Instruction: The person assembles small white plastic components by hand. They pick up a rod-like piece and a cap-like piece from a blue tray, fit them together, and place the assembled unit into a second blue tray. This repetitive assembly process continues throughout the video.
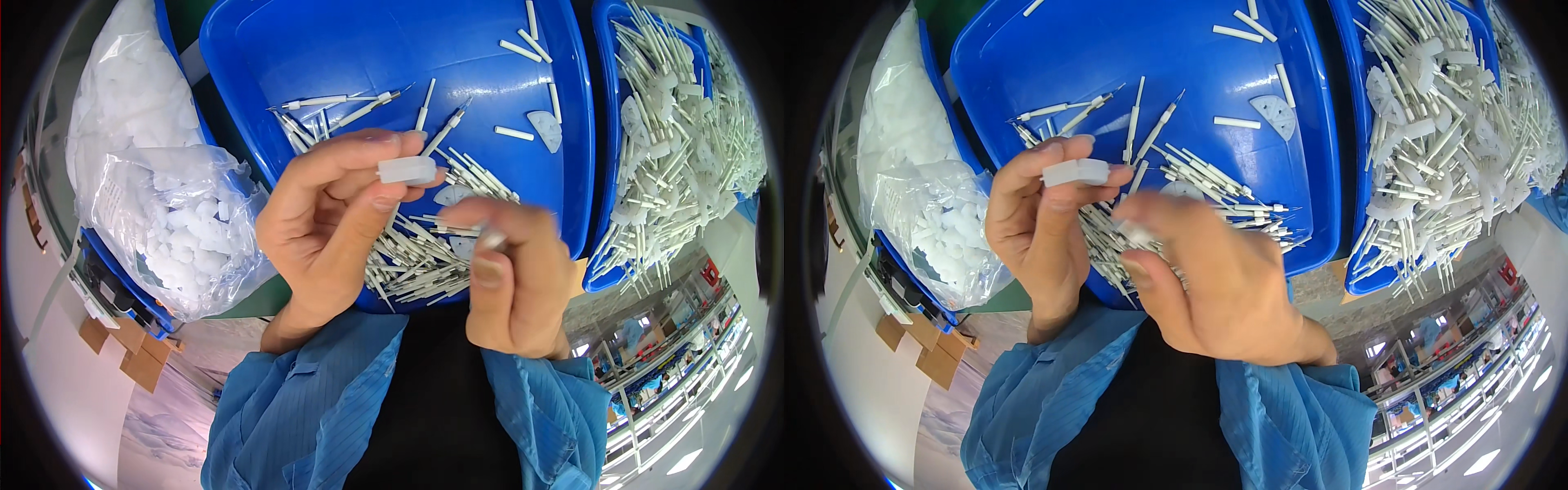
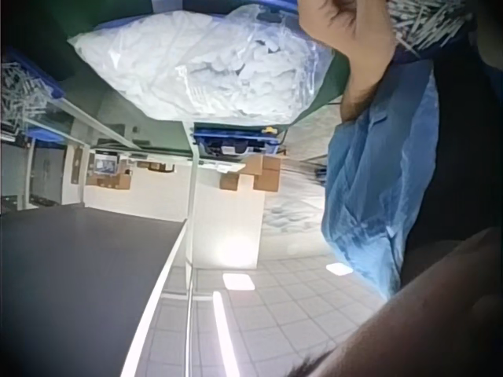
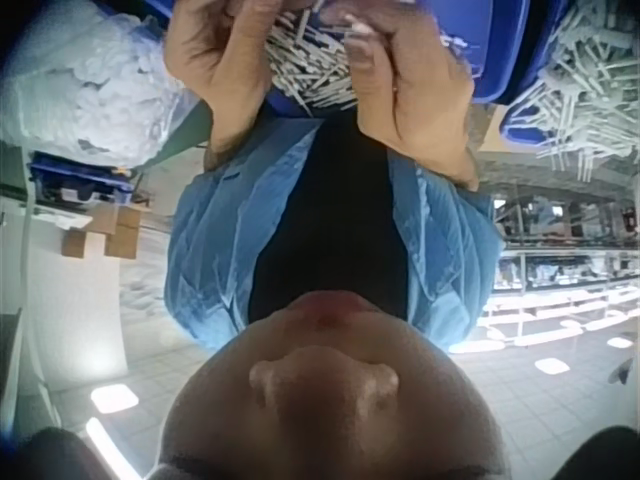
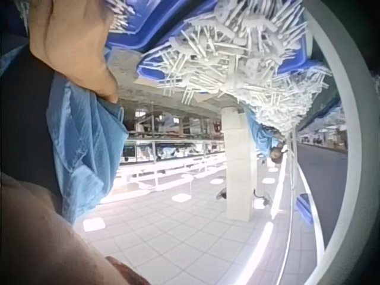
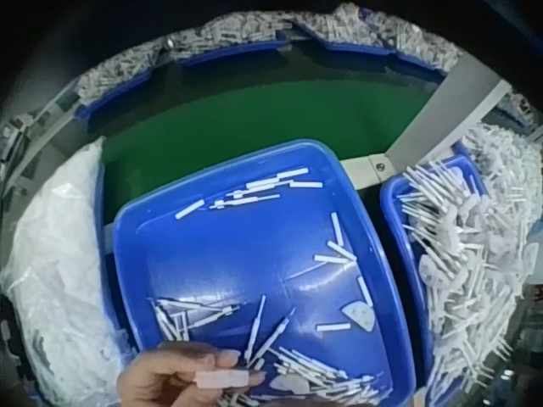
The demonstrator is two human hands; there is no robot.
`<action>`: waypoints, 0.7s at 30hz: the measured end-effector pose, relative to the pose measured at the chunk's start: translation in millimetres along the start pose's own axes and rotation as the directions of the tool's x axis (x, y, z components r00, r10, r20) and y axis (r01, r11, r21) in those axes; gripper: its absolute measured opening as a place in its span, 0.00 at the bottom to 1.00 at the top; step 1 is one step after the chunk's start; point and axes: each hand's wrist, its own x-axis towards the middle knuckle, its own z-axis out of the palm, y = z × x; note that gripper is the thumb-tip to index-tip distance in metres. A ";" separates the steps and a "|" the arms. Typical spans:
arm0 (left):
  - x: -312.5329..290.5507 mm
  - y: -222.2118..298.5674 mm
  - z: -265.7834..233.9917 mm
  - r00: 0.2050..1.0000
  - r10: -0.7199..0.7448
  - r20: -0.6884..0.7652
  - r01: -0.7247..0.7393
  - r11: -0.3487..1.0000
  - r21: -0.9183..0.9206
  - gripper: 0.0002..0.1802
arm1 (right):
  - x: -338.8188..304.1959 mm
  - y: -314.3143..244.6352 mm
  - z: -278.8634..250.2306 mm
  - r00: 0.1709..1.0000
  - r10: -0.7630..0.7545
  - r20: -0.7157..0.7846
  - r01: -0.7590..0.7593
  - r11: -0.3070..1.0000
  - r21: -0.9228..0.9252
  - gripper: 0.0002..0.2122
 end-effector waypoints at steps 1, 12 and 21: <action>-0.4 -1.0 1.8 1.000 -0.014 0.006 0.014 0.999 -0.036 0.13 | 1.3 0.5 0.8 0.997 -0.064 0.036 0.067 0.994 -0.088 0.12; 1.6 -10.5 -1.3 0.987 0.151 0.059 -0.154 0.987 0.051 0.15 | 3.8 -9.1 2.7 0.996 0.089 0.012 -0.084 0.974 -0.212 0.04; 0.6 -6.5 3.1 0.983 0.169 0.076 -0.179 0.973 0.147 0.13 | 10.3 -8.0 -10.7 0.996 -0.078 0.043 0.086 0.973 -0.215 0.02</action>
